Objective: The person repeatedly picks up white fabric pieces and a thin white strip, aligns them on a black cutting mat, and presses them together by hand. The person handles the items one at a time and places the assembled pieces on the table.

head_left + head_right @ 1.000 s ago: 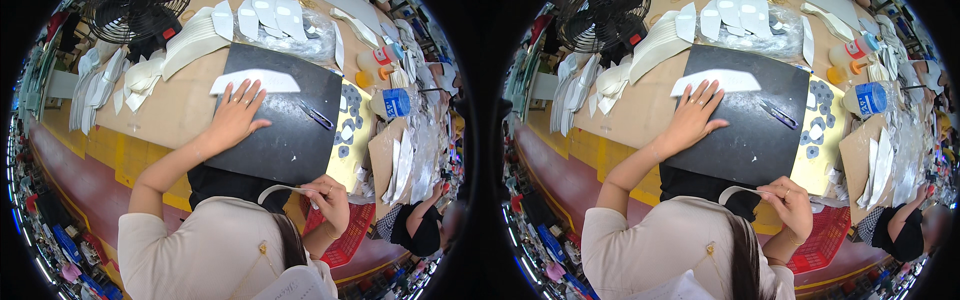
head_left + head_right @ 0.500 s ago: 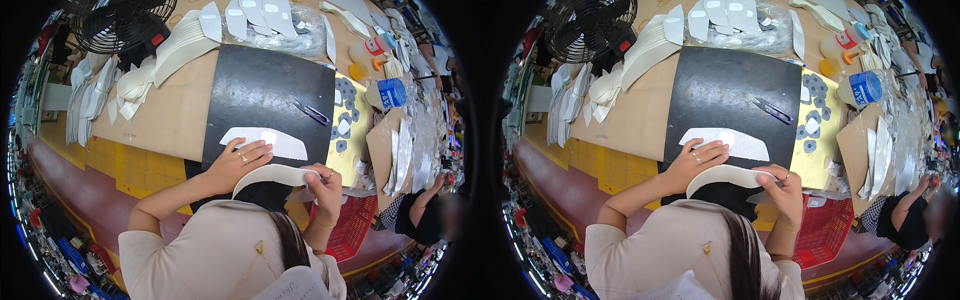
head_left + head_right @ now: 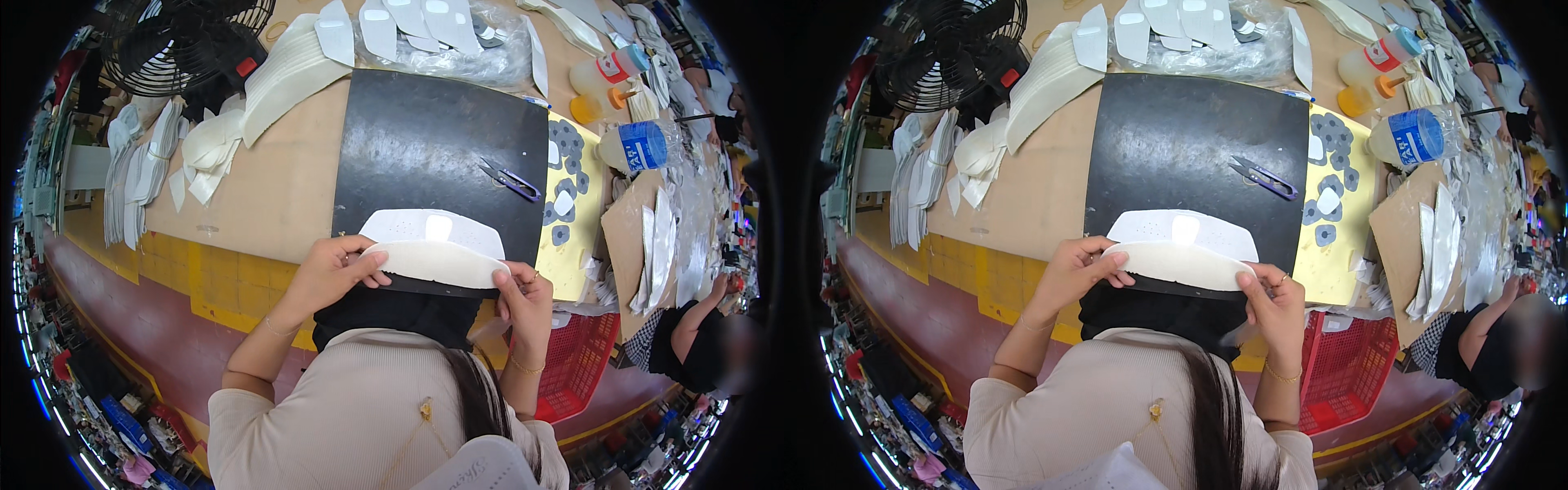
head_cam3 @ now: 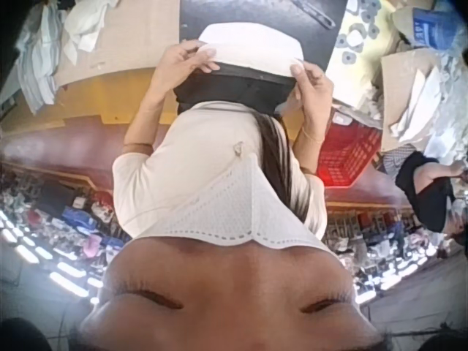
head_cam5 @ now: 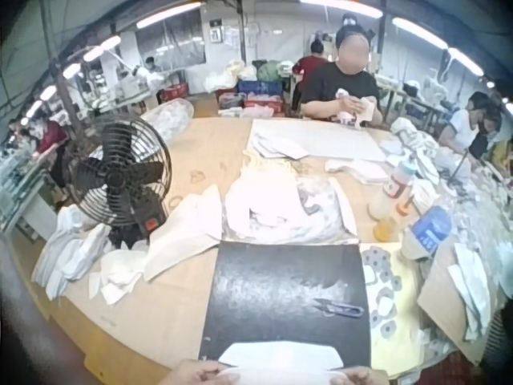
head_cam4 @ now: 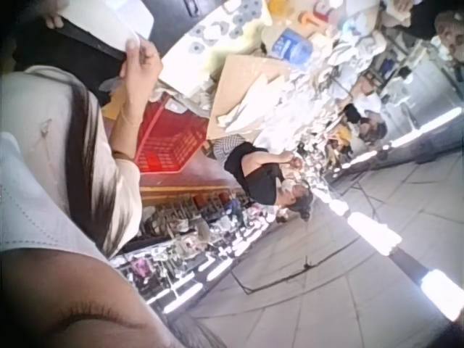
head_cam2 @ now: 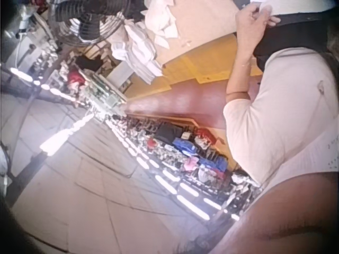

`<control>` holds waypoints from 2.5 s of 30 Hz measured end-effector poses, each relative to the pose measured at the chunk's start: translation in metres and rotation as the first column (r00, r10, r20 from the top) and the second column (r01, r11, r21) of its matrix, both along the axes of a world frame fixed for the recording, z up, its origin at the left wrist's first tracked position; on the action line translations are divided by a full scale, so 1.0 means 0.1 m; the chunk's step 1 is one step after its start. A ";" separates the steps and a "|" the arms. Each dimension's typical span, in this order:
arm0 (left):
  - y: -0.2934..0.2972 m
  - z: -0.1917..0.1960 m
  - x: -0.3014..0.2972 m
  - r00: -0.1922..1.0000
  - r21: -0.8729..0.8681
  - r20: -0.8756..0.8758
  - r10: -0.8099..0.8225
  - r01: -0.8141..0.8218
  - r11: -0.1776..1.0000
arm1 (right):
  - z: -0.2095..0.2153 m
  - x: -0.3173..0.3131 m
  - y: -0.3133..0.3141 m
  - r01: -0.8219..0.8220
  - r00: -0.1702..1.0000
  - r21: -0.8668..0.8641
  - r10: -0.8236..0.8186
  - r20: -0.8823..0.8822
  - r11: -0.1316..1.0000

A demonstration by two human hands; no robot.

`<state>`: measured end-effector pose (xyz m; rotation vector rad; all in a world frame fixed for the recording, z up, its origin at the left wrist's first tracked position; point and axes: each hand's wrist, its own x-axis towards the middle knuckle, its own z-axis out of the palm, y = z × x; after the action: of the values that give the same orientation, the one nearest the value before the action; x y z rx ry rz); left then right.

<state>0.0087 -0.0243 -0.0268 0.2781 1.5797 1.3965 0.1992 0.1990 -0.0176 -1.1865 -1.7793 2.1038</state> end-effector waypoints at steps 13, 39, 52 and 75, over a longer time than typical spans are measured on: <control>0.19 -0.09 -0.25 0.916 -0.220 -0.394 -0.077 -0.013 0.975 | -0.29 -0.27 0.10 -0.083 0.980 0.491 -0.018 0.199 0.867; 0.21 -0.05 -0.22 0.687 -0.433 -0.679 -0.257 -0.093 0.896 | -0.20 -0.35 0.04 -0.199 0.930 0.620 -0.052 0.363 0.759; 0.39 -0.26 0.21 0.007 -0.530 -0.838 -0.546 0.229 0.816 | -0.14 -0.68 -0.46 -0.434 0.759 0.866 0.619 0.202 0.248; 0.41 -0.11 0.08 0.050 -0.285 -0.953 -0.298 0.184 0.941 | -0.05 -0.38 -0.04 -0.246 0.950 0.869 0.283 0.129 0.430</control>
<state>0.0170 0.0172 -0.0382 1.7208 2.4846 0.7143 0.1609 0.1947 -0.0225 -0.5479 -2.6183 0.8773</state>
